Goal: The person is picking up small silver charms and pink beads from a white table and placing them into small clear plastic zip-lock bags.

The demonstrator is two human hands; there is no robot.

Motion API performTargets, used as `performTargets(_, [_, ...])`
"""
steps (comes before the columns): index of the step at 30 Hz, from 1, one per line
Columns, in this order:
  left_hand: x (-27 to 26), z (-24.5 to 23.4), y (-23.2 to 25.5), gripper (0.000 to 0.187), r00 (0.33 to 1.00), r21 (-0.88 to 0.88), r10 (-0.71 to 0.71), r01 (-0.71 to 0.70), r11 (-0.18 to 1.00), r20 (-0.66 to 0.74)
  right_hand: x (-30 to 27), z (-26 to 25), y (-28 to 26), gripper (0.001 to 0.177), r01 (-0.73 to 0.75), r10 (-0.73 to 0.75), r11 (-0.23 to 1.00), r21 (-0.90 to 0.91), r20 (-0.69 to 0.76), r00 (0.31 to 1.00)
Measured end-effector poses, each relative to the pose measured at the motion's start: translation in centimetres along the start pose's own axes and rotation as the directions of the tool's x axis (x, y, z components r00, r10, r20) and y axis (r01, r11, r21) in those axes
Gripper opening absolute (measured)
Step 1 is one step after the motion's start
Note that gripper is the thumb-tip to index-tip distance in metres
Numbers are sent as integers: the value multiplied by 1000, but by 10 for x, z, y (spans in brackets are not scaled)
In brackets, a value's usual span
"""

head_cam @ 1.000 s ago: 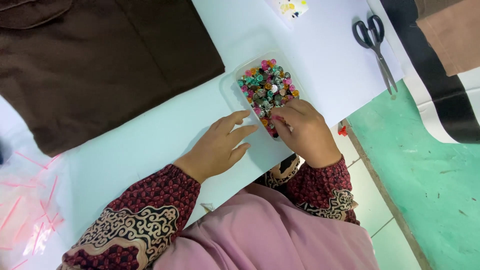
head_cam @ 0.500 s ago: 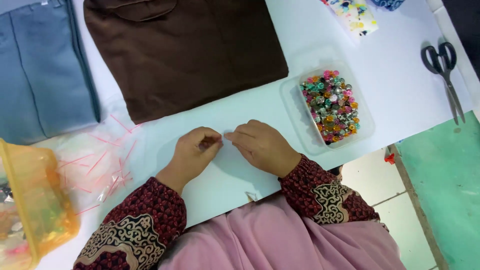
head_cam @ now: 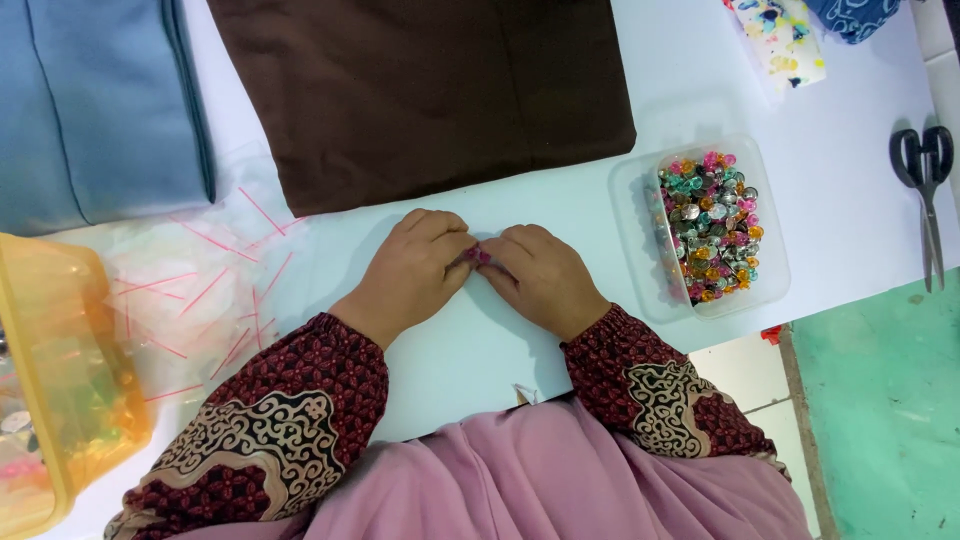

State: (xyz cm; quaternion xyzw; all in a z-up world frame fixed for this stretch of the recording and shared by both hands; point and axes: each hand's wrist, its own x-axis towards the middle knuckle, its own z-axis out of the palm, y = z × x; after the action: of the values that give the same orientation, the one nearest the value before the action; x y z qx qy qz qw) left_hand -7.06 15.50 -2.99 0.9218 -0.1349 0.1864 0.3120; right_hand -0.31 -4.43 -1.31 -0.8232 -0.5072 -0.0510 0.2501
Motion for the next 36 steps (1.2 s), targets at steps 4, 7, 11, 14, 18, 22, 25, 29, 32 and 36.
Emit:
performTargets(4, [-1,-11,1,18,999,-38,-29,30,999,21,1,-1,0,15,-8,8,1000,-6,-6,1000])
performTargets(7, [-2,-11,3,19,999,-39,44,-43,998,23,-1,-4,-1,11,-5,6,1000,26,-47,999])
performTargets(11, [-4,-1,4,23,999,-23,35,-35,999,-9,-11,-13,-5,14,7,2,997,80,-101,995])
performTargets(14, [-5,-1,17,25,999,-7,27,-27,1000,-37,-18,-27,-7,16,45,-35,995,86,-119,992])
performTargets(18, [-7,6,44,23,996,-47,67,-69,996,-52,-44,-54,-8,16,52,-32,994,93,-205,978])
performTargets(22, [1,13,64,19,997,-24,62,-61,998,54,-85,-88,17,18,-21,42,997,73,-299,953])
performTargets(25, [13,28,80,17,988,-26,110,-108,994,106,-112,-122,44,21,-108,107,994,19,-374,921])
performTargets(29, [45,52,104,16,972,-140,195,-177,974,128,-141,-161,63,21,-273,208,957,-96,-429,879])
performTargets(32, [76,68,115,13,956,-165,250,-224,960,155,-155,-175,72,20,-381,295,909,-167,-389,873])
performTargets(36, [116,98,120,12,927,-192,338,-306,932,161,-152,-183,74,18,-410,369,897,-164,-230,900])
